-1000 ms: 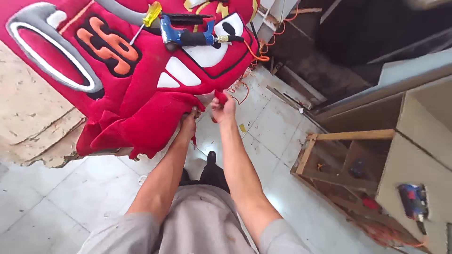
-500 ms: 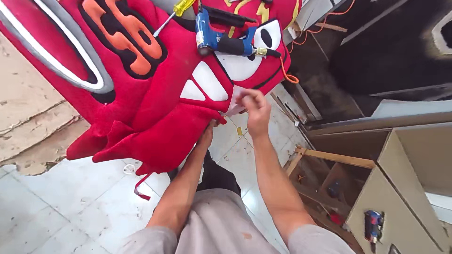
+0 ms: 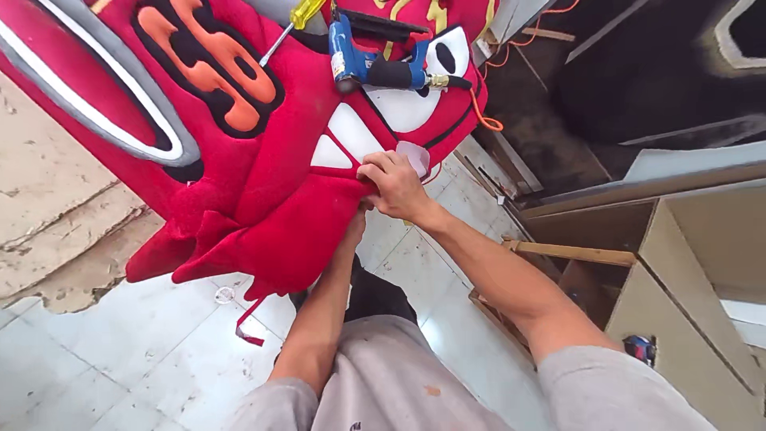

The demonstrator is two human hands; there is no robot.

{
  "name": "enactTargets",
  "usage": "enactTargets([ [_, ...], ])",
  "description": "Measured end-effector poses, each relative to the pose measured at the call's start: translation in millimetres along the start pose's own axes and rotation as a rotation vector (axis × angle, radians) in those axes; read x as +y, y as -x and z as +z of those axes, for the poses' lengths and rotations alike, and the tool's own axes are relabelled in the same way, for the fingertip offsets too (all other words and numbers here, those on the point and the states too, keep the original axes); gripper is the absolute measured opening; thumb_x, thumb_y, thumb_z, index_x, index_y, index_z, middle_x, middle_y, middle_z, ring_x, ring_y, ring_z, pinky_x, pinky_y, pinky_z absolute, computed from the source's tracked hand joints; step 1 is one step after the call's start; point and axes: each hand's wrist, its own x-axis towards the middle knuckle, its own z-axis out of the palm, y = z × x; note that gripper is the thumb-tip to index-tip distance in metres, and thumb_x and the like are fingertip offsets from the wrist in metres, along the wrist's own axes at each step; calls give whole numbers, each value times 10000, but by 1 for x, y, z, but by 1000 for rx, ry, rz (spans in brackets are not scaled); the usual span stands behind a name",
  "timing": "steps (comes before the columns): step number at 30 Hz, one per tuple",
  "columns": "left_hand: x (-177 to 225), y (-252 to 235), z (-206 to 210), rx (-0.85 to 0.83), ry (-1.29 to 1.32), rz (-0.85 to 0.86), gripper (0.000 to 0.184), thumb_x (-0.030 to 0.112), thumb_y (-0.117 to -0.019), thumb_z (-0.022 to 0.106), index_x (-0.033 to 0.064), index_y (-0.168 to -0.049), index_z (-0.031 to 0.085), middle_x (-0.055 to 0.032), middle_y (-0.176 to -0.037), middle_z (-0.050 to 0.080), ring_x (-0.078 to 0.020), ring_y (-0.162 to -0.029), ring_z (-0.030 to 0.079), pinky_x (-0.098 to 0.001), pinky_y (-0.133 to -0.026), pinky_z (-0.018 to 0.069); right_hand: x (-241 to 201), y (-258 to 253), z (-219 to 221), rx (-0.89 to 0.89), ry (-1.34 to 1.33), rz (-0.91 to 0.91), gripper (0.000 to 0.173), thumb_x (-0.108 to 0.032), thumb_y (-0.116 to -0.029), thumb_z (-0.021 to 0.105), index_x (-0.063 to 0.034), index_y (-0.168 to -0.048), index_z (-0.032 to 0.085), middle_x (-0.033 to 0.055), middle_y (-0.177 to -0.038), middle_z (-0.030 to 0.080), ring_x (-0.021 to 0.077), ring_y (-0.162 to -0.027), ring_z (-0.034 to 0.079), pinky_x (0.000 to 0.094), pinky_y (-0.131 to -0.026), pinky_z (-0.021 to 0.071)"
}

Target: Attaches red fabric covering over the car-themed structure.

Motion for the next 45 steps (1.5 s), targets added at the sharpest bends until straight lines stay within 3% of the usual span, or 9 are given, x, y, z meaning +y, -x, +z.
enactTargets([
  [6,1,3,-4,-68,-63,29,179,26,-1008,499,-16,-1004,673,-30,-866,694,-85,-840,658,-290,-871,550,0,4,-35,-58,-308,204,410,-214,-855,792,-43,-1215,695,127,-1193,694,261,-1122,662,470,-972,547],
  [10,4,14,-1,-39,-20,7,162,48,-1004,561,12,-942,706,-25,-823,715,-104,-799,674,-312,-840,568,-36,52,-24,107,-303,652,307,-306,-958,675,-45,-1116,708,93,-1006,718,195,-869,704,415,-762,605],
  [15,-5,26,-7,-47,86,12,77,-22,-968,559,0,-986,631,-16,-819,694,-95,-778,664,-309,-816,574,-44,71,30,8,-569,892,548,-520,-932,677,-82,-1261,687,105,-1144,736,227,-1073,703,489,-962,561],
  [19,-2,33,-10,-38,79,-23,81,-7,-982,576,4,-957,652,-18,-798,705,-99,-739,671,-303,-780,584,-35,53,62,334,-636,641,324,-299,-1013,618,-32,-840,684,66,-672,621,172,-597,602,402,-580,520],
  [23,-7,37,-16,-14,43,-40,71,-9,-970,573,9,-959,640,-12,-808,701,-93,-756,670,-308,-793,582,-31,56,88,430,-703,560,381,-232,-1001,591,-52,-665,579,36,-559,516,148,-503,514,365,-499,448],
  [28,-1,30,-15,42,-68,-110,115,10,-1009,523,-40,-993,626,-60,-883,712,-123,-873,696,-346,-894,579,-28,53,101,445,-756,617,348,-241,-1005,586,-30,-736,653,62,-616,587,166,-568,578,406,-565,499],
  [37,14,47,-18,6,-80,-139,122,17,-1028,490,-35,-1025,599,-60,-870,693,-133,-821,681,-348,-849,585,-37,60,93,471,-641,602,429,-316,-1022,566,-39,-703,643,71,-615,599,189,-598,609,425,-618,508],
  [43,19,48,-27,-97,14,-288,125,108,-1023,485,40,-1009,589,-22,-788,673,-130,-746,657,-334,-793,573,-44,93,92,293,-1395,1019,423,-368,-1034,555,1,-1214,658,124,-1108,702,166,-1023,675,373,-928,558],
  [45,21,51,-23,-84,73,-318,135,125,-1026,478,67,-991,596,-13,-775,669,-128,-744,652,-334,-785,567,-48,100,93,228,-1560,953,440,-393,-1049,518,-6,-1180,681,94,-1074,712,138,-1003,677,359,-924,560],
])
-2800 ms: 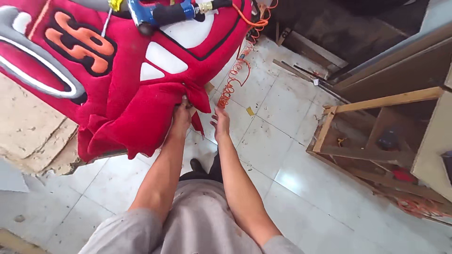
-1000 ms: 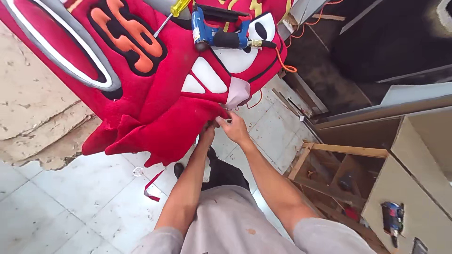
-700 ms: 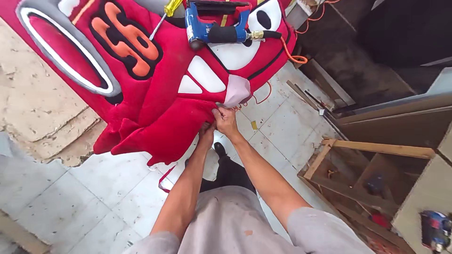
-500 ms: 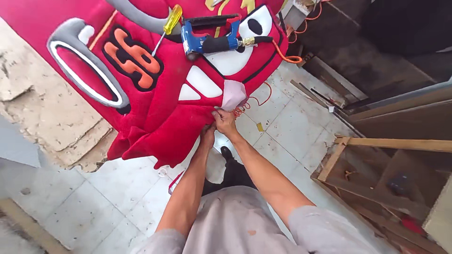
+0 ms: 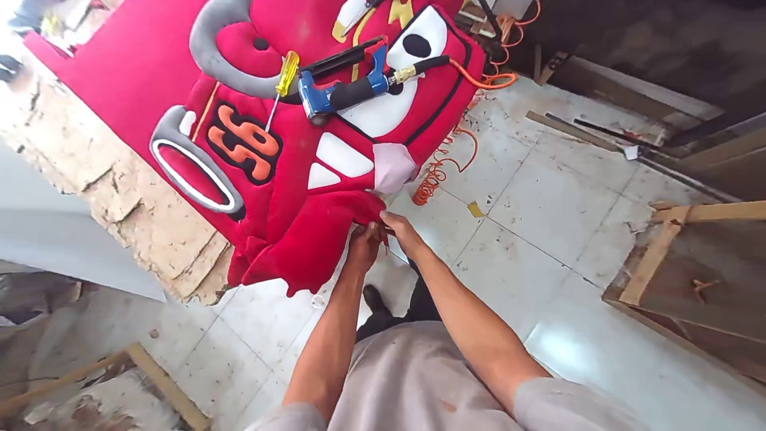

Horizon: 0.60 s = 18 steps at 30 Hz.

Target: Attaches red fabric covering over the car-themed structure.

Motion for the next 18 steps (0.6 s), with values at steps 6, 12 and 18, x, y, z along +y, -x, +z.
enactTargets([
  [6,0,-2,15,23,71,-5,225,133,-1050,453,96,-894,611,-3,-721,629,-118,-701,631,-326,-752,571,-31,-5,21,-42,-264,-59,188,-226,-948,698,-42,-981,677,-14,-668,609,64,-528,522,237,-512,460],
  [12,9,6,13,83,-97,-18,193,120,-1050,465,51,-952,616,-20,-739,640,-114,-669,617,-305,-686,558,-33,-15,26,-23,-244,-108,137,-147,-966,692,-14,-990,715,51,-836,725,104,-762,683,311,-733,581],
  [18,67,73,35,64,-1326,515,218,169,-1007,598,17,-970,752,-30,-815,724,-69,-716,669,-267,-691,586,-16,-18,27,-81,-399,-226,125,-36,-988,596,27,-1033,694,83,-973,739,132,-965,705,359,-952,576],
])
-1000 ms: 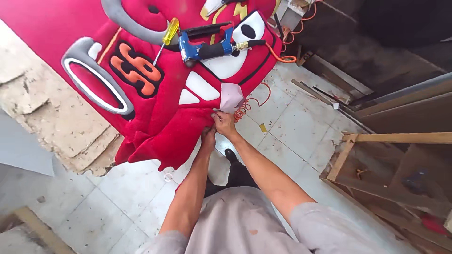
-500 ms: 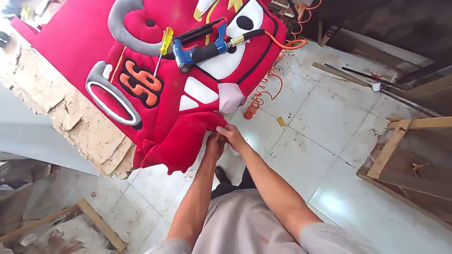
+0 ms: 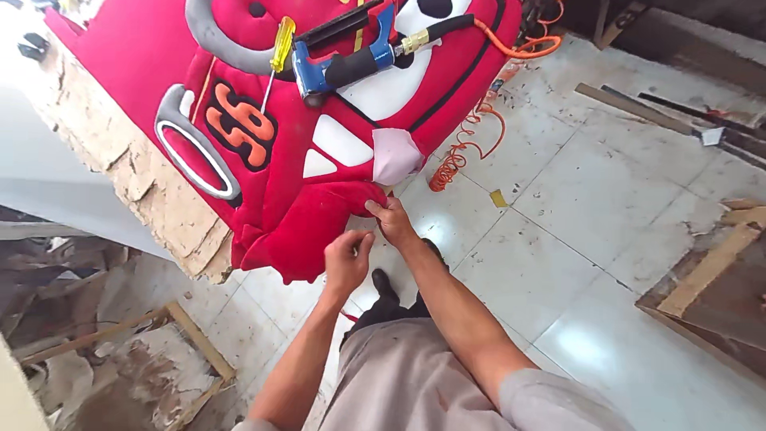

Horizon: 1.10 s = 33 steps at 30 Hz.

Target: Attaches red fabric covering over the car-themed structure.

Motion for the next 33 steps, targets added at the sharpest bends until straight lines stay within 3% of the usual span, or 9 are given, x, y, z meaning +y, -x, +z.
enactTargets([
  [2,9,-12,-34,115,-293,199,221,206,-996,620,42,-1011,769,-85,-904,739,-171,-868,694,-358,-825,575,4,0,-2,-46,-37,11,141,-37,-1004,567,26,-1062,680,75,-996,732,130,-986,699,360,-969,568],
  [4,6,-37,-59,97,-481,263,339,330,-982,625,71,-1173,734,-141,-1128,723,-284,-1105,664,-475,-971,520,6,2,-3,-80,-57,22,162,-44,-1023,529,16,-1087,665,60,-1016,728,119,-1007,693,355,-986,558],
  [6,-8,-59,-70,-31,-587,258,623,539,-958,586,110,-1409,595,-139,-1446,586,-313,-1400,494,-532,-1151,393,5,2,0,-72,-64,35,175,-61,-1042,495,-1,-1098,650,41,-1012,722,103,-1008,687,348,-981,555],
  [8,-27,-68,-67,-123,-617,277,780,639,-929,545,103,-1494,505,-123,-1552,492,-296,-1491,387,-525,-1223,312,5,3,6,-24,-76,56,187,-73,-1053,472,-1,-1118,633,36,-1018,716,97,-1014,686,342,-983,556],
  [13,-39,-65,-59,-111,-571,380,579,427,-945,563,85,-1408,621,-98,-1493,571,-270,-1443,475,-482,-1224,356,15,-3,9,18,-104,65,179,-76,-1031,483,-45,-1099,645,5,-1009,718,87,-1000,686,342,-961,563],
  [18,-39,-69,-61,-132,-555,391,541,361,-923,515,79,-1360,664,-98,-1459,603,-265,-1425,498,-471,-1218,364,17,4,1,-136,87,-83,273,-153,-910,731,-24,-1139,659,1,-1056,732,74,-1037,687,322,-965,573],
  [23,-37,-69,-65,-169,-517,374,601,362,-884,531,70,-1400,624,-106,-1494,568,-262,-1447,470,-474,-1222,354,16,6,9,-48,-52,-25,177,-47,-996,554,-30,-1143,651,12,-1059,720,82,-1049,674,341,-991,551],
  [28,-37,-68,-68,-185,-481,384,625,361,-878,537,46,-1414,602,-117,-1500,560,-265,-1454,459,-481,-1221,350,24,10,37,168,-24,-19,239,-186,-1065,473,-59,-1203,620,17,-1066,691,68,-1049,652,345,-967,544],
  [33,-36,-68,-72,-204,-434,380,598,313,-875,545,28,-1396,609,-131,-1498,558,-273,-1459,452,-482,-1225,352,41,7,53,362,20,-1,328,-324,-1091,443,-79,-1117,660,8,-947,697,75,-930,676,349,-851,575],
])
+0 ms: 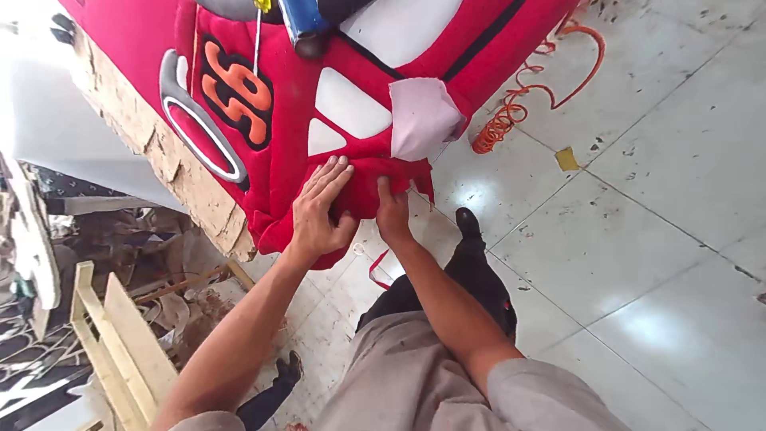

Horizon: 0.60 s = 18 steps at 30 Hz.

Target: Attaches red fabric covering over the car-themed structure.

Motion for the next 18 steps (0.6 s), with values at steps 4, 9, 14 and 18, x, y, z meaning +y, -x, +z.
enactTargets([
  [4,-7,-6,-17,-96,95,40,565,242,-893,553,-12,-1396,592,-145,-1491,561,-275,-1464,445,-477,-1240,346,6,-5,13,144,20,-1,443,-401,-1092,404,-128,-840,645,-35,-672,618,63,-648,639,315,-602,555],
  [9,-32,-4,-31,-194,-74,240,523,321,-967,536,23,-1389,615,-141,-1489,565,-269,-1454,461,-436,-1221,374,17,-9,15,182,146,-49,535,-424,-1095,392,-131,-681,562,-28,-532,501,84,-473,525,307,-446,447],
  [14,-49,-16,-40,-238,-169,461,509,357,-997,496,35,-1365,636,-134,-1478,580,-261,-1438,484,-419,-1212,379,28,-13,18,251,149,-83,529,-387,-1093,406,-131,-643,519,-48,-505,444,65,-438,455,285,-434,405],
  [18,-58,-29,-41,-316,-170,604,538,377,-1017,435,28,-1383,618,-141,-1503,554,-268,-1461,452,-419,-1233,345,35,-17,21,286,98,-90,558,-398,-1086,408,-137,-602,499,-52,-470,421,65,-406,422,286,-413,379],
])
